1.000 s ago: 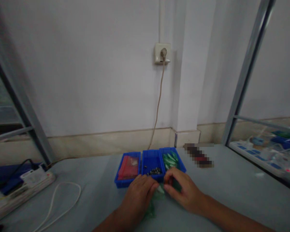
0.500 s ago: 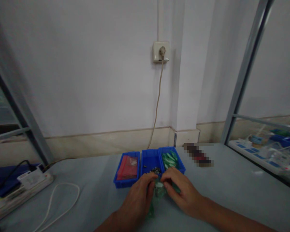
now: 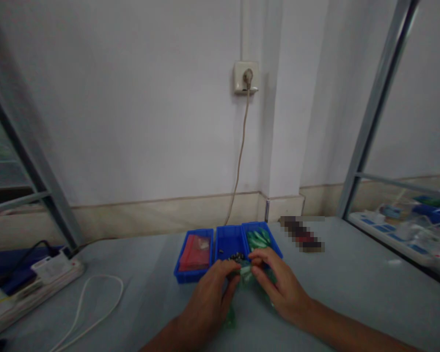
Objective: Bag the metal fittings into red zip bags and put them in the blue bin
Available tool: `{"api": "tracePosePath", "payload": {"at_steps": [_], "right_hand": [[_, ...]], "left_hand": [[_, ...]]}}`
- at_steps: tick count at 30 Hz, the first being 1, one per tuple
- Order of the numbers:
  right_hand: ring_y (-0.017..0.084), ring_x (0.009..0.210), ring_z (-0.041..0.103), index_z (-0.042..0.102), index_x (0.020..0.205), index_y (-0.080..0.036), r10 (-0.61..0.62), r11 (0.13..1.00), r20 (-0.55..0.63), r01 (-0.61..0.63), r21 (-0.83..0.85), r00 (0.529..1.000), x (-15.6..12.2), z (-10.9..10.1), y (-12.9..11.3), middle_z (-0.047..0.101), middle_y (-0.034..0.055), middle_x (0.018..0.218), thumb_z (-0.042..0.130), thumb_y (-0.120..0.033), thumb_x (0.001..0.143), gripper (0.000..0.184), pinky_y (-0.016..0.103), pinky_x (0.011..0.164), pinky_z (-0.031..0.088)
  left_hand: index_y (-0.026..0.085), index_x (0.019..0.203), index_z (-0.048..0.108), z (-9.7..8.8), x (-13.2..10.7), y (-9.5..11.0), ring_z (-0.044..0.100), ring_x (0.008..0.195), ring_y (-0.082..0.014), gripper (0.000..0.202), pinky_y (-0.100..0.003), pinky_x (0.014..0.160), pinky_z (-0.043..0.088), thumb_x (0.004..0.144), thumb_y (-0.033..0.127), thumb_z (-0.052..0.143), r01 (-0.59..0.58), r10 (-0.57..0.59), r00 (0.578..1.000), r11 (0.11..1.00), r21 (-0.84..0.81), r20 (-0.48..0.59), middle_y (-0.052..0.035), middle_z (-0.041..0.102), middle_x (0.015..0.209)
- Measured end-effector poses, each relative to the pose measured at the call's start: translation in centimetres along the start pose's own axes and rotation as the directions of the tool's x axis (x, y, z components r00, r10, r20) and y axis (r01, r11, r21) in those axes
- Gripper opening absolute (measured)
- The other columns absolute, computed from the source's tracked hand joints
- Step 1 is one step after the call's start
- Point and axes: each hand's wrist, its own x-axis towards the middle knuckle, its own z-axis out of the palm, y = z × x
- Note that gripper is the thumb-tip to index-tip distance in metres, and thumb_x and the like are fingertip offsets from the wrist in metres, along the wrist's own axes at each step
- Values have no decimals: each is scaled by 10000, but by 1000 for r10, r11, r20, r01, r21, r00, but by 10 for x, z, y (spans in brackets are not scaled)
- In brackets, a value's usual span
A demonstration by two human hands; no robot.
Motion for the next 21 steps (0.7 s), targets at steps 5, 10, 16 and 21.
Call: {"api": "tracePosePath", "payload": {"at_steps": [5,10,16,21], "right_hand": [[258,980,660,675,1116,-263,-62,998,51,63,-20,997,6,-2,-3,694,51,980,551,-281,1126,125,395,881,560],[247,963,653,663,1050,-252,-123,992,119,126,-17,985,7,-4,-9,690,51,979,548,-238,1123,137,390,880,526],[243,991,654,647,1124,-254,-72,997,101,69,32,992,6,-1,-6,682,52,1017,566,-246,1117,82,363,885,541],[236,952,648,661,1050,-250,-105,994,115,102,33,988,9,-1,-11,678,48,981,557,-211,1112,127,353,842,525]], "left_hand": [[247,1271,629,-1,0,-1,763,962,-210,187,-363,916,654,1144,308,506,-24,24,999,1000,7,-30,-55,765,1070],[269,1452,526,2,-3,-7,759,1048,-227,324,-396,967,644,1144,367,526,5,-4,999,999,34,-41,-72,755,1184],[286,1412,576,-4,0,0,718,1075,-211,268,-350,989,609,1151,282,519,-53,54,998,998,-17,20,-57,746,1178],[291,1399,588,-8,1,5,700,1045,-213,290,-342,965,595,1129,200,534,-96,98,991,995,-22,92,-48,744,1142]]}}
